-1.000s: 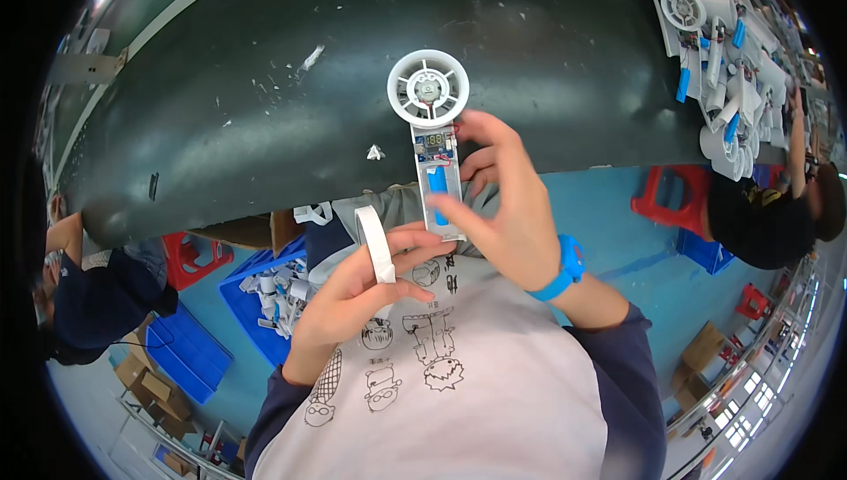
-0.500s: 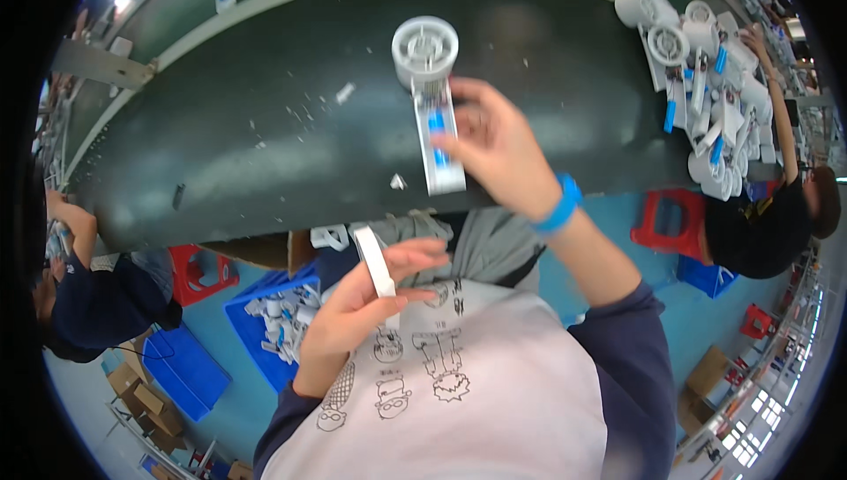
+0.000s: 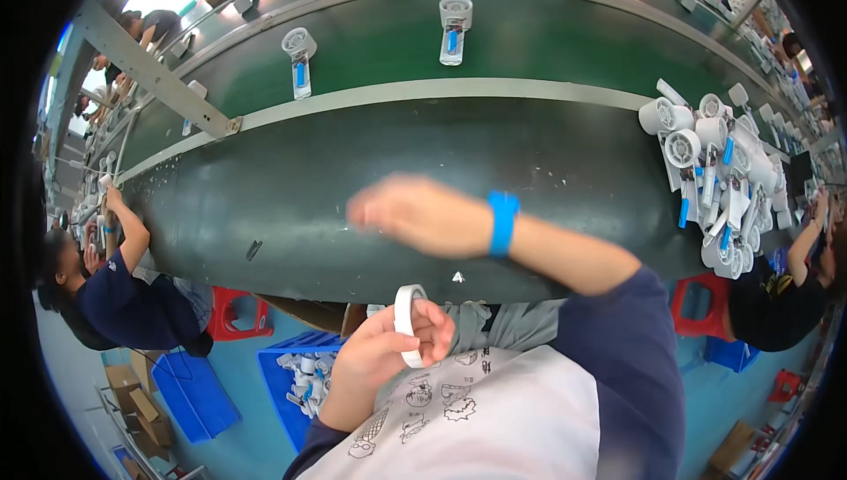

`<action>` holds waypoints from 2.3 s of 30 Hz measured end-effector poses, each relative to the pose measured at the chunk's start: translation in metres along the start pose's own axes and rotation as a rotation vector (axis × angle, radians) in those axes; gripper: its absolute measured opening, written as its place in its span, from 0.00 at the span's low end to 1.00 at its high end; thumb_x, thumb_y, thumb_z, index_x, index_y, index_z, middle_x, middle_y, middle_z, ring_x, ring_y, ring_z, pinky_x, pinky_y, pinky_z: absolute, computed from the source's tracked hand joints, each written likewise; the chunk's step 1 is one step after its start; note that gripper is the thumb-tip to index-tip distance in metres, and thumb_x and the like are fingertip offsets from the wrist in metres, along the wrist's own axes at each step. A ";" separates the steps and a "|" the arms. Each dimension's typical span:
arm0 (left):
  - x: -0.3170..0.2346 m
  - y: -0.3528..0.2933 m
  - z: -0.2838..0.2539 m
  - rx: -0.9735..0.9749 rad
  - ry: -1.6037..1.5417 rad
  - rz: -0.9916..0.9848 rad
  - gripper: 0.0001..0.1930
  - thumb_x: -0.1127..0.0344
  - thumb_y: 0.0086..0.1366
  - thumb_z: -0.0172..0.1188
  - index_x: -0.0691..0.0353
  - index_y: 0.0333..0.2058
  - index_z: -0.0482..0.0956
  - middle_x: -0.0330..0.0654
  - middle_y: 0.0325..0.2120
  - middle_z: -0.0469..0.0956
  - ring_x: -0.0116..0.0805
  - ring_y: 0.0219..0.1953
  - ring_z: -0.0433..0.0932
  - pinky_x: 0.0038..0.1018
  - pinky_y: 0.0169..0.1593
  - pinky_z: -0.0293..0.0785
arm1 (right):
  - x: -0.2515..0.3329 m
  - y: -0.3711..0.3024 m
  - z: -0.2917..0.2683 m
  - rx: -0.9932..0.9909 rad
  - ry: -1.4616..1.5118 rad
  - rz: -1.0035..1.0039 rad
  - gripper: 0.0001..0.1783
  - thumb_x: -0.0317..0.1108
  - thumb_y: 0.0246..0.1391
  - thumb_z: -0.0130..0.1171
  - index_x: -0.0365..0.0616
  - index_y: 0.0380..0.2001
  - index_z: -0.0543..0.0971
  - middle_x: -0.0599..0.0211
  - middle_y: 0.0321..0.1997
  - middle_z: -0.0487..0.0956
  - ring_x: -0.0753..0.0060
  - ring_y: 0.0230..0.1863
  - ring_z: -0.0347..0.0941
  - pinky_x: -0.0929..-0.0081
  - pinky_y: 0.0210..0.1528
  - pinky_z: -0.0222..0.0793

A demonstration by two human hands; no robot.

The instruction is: The person attaches adhesive tape to batteries, inserts the batteries into handheld fan casings, and places the assembled fans onto a conveyor belt.

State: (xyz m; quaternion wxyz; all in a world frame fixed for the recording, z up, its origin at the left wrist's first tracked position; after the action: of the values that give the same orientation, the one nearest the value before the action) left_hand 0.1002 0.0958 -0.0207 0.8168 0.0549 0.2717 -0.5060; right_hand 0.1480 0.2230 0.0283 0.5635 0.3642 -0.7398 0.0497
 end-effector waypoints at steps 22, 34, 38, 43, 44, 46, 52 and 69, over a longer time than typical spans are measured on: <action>0.021 0.014 0.088 0.518 0.380 -0.220 0.14 0.77 0.64 0.49 0.71 0.48 0.65 0.51 0.39 0.77 0.40 0.43 0.77 0.34 0.47 0.72 | 0.029 -0.090 0.011 -0.517 0.956 0.376 0.13 0.34 0.66 0.41 0.38 0.47 0.65 0.79 0.09 0.59 0.87 0.10 0.47 0.82 0.16 0.45; 0.041 0.044 0.065 0.454 0.687 -0.152 0.09 0.82 0.63 0.42 0.65 0.41 0.63 0.45 0.32 0.75 0.32 0.31 0.74 0.28 0.37 0.71 | -0.010 -0.139 -0.062 -0.529 0.439 0.415 0.12 0.34 0.63 0.46 0.39 0.44 0.71 0.68 0.25 0.74 0.76 0.27 0.70 0.78 0.32 0.65; 0.018 0.026 0.045 0.356 0.383 0.051 0.12 0.86 0.61 0.39 0.63 0.41 0.61 0.51 0.29 0.75 0.35 0.29 0.74 0.29 0.33 0.70 | 0.047 -0.227 -0.216 -1.003 -1.744 0.599 0.23 0.39 0.49 0.61 0.44 0.48 0.71 0.55 0.45 0.73 0.50 0.48 0.68 0.54 0.50 0.63; 0.017 0.012 0.025 0.187 0.363 0.099 0.09 0.83 0.63 0.42 0.63 0.40 0.61 0.51 0.29 0.75 0.34 0.29 0.73 0.29 0.34 0.70 | -0.001 -0.308 -0.269 -0.692 -1.750 1.100 0.32 0.38 0.40 0.69 0.47 0.51 0.70 0.52 0.47 0.69 0.45 0.51 0.65 0.55 0.52 0.62; 0.019 0.013 0.028 0.188 0.356 0.075 0.09 0.83 0.63 0.42 0.63 0.39 0.61 0.51 0.29 0.75 0.34 0.29 0.73 0.29 0.34 0.70 | 0.001 -0.299 -0.260 -0.673 -1.740 0.957 0.32 0.37 0.40 0.69 0.48 0.52 0.71 0.51 0.48 0.69 0.45 0.51 0.64 0.56 0.53 0.61; 0.020 0.017 0.032 0.161 0.371 0.039 0.08 0.83 0.64 0.42 0.63 0.39 0.61 0.51 0.30 0.75 0.32 0.30 0.73 0.28 0.36 0.70 | 0.030 -0.273 -0.225 -0.705 -1.668 0.762 0.29 0.34 0.43 0.67 0.46 0.51 0.72 0.50 0.48 0.69 0.43 0.50 0.64 0.56 0.53 0.60; 0.016 0.021 0.047 0.202 0.511 0.021 0.12 0.86 0.60 0.43 0.64 0.40 0.63 0.53 0.30 0.76 0.34 0.31 0.75 0.29 0.36 0.70 | 0.049 -0.177 -0.125 -0.617 -0.610 0.621 0.24 0.33 0.46 0.65 0.40 0.47 0.73 0.62 0.41 0.76 0.71 0.42 0.73 0.76 0.45 0.68; 0.013 0.006 0.004 -0.168 0.345 -0.007 0.10 0.82 0.63 0.43 0.65 0.43 0.62 0.47 0.33 0.74 0.29 0.36 0.73 0.26 0.40 0.69 | 0.034 -0.144 0.013 0.002 -0.943 0.359 0.21 0.27 0.36 0.67 0.40 0.39 0.77 0.57 0.47 0.73 0.56 0.45 0.69 0.68 0.47 0.67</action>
State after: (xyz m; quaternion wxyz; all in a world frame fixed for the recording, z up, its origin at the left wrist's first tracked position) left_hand 0.1116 0.0868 -0.0256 0.7580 0.0715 0.4492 -0.4676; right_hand 0.2195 0.0952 0.0044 0.1502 0.2146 -0.9648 -0.0235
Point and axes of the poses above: each hand's wrist, its own y-axis towards the middle knuckle, its own z-axis out of the palm, x = y × z, the point moved 10 cm from there along y, towards the middle knuckle
